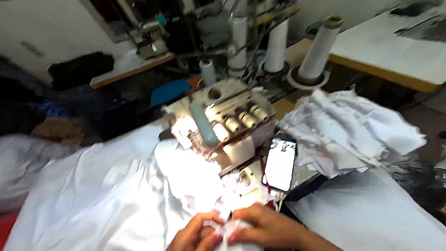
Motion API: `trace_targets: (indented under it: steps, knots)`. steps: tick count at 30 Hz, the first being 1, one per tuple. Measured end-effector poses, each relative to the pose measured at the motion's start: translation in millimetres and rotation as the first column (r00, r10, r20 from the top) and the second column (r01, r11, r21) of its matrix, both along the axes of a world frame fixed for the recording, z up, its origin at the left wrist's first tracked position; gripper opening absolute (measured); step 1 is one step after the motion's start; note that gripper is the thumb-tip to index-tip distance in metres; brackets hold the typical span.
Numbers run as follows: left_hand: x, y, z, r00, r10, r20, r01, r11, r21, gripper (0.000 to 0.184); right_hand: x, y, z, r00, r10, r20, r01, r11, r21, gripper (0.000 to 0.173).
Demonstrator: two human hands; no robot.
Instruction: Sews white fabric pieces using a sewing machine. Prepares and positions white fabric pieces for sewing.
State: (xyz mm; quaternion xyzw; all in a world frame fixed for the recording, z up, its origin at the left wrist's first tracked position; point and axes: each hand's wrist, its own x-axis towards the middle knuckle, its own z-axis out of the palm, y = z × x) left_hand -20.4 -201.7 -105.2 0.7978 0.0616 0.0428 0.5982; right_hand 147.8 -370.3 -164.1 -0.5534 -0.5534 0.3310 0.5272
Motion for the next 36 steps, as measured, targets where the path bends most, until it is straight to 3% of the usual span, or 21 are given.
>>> trace_targets:
  steps: [3, 4, 6, 7, 8, 9, 10, 11, 15, 18, 23, 33, 36]
  knots:
    - [7, -8, -25, 0.988, 0.140, 0.067, -0.131, 0.984, -0.124, 0.011, 2, 1, -5, 0.996, -0.069, -0.056, 0.060, 0.987, -0.149, 0.031]
    - [6, -12, -29, 0.983, 0.128, 0.129, -0.119, 0.990, -0.075, 0.012, 1, 0, -5, 0.991, -0.080, -0.111, 0.060, 0.982, -0.177, 0.029]
    - [0, -22, -31, 0.967, 0.019, 0.253, -0.102, 0.942, 0.319, 0.036, 0, -1, -5, 0.962, -0.065, -0.264, 0.004, 0.974, -0.226, 0.023]
    - [-1, -30, -32, 0.948, -0.029, 0.318, -0.161, 0.815, 0.557, 0.043, 0, -1, -5, 0.942, -0.056, -0.331, -0.024, 0.972, -0.234, 0.020]
    - [-2, -36, -34, 0.930, -0.086, 0.358, -0.222, 0.644, 0.732, 0.039, -1, -2, -6, 0.924, -0.044, -0.379, -0.050, 0.970, -0.236, 0.018]
    - [-3, -39, -36, 0.922, -0.128, 0.367, -0.258, 0.505, 0.824, 0.028, -2, -2, -7, 0.914, -0.030, -0.404, -0.070, 0.970, -0.232, 0.017]
    - [-4, -39, -40, 0.911, -0.140, 0.389, -0.292, 0.446, 0.846, 0.017, -2, -2, -8, 0.913, -0.022, -0.408, -0.077, 0.972, -0.224, 0.017]
    - [-5, -37, -43, 0.896, -0.127, 0.426, -0.326, 0.463, 0.824, 0.010, -2, -2, -9, 0.920, -0.024, -0.392, -0.067, 0.974, -0.216, 0.017]
    - [-11, -26, -39, 0.892, 0.106, 0.440, -0.360, 0.756, 0.547, 0.012, -5, -2, -12, 0.964, -0.050, -0.263, 0.007, 0.987, -0.159, 0.024]
    - [-11, -19, -36, 0.905, 0.225, 0.361, -0.367, 0.842, 0.395, 0.012, -9, -3, -15, 0.981, -0.060, -0.184, 0.043, 0.994, -0.098, 0.026]
    - [-11, -18, -36, 0.893, 0.350, 0.282, -0.432, 0.843, 0.321, 0.013, -11, -4, -15, 0.989, 0.014, -0.148, -0.019, 0.999, -0.031, 0.024]
    - [-11, -17, -37, 0.891, 0.403, 0.209, -0.454, 0.804, 0.383, 0.020, -11, -2, -21, 0.972, 0.128, -0.198, -0.117, 0.991, 0.070, 0.030]
    - [-9, -18, -35, 0.899, 0.390, 0.198, -0.437, 0.789, 0.432, 0.021, -18, -1, -26, 0.978, 0.050, -0.202, -0.035, 0.996, 0.077, 0.026]
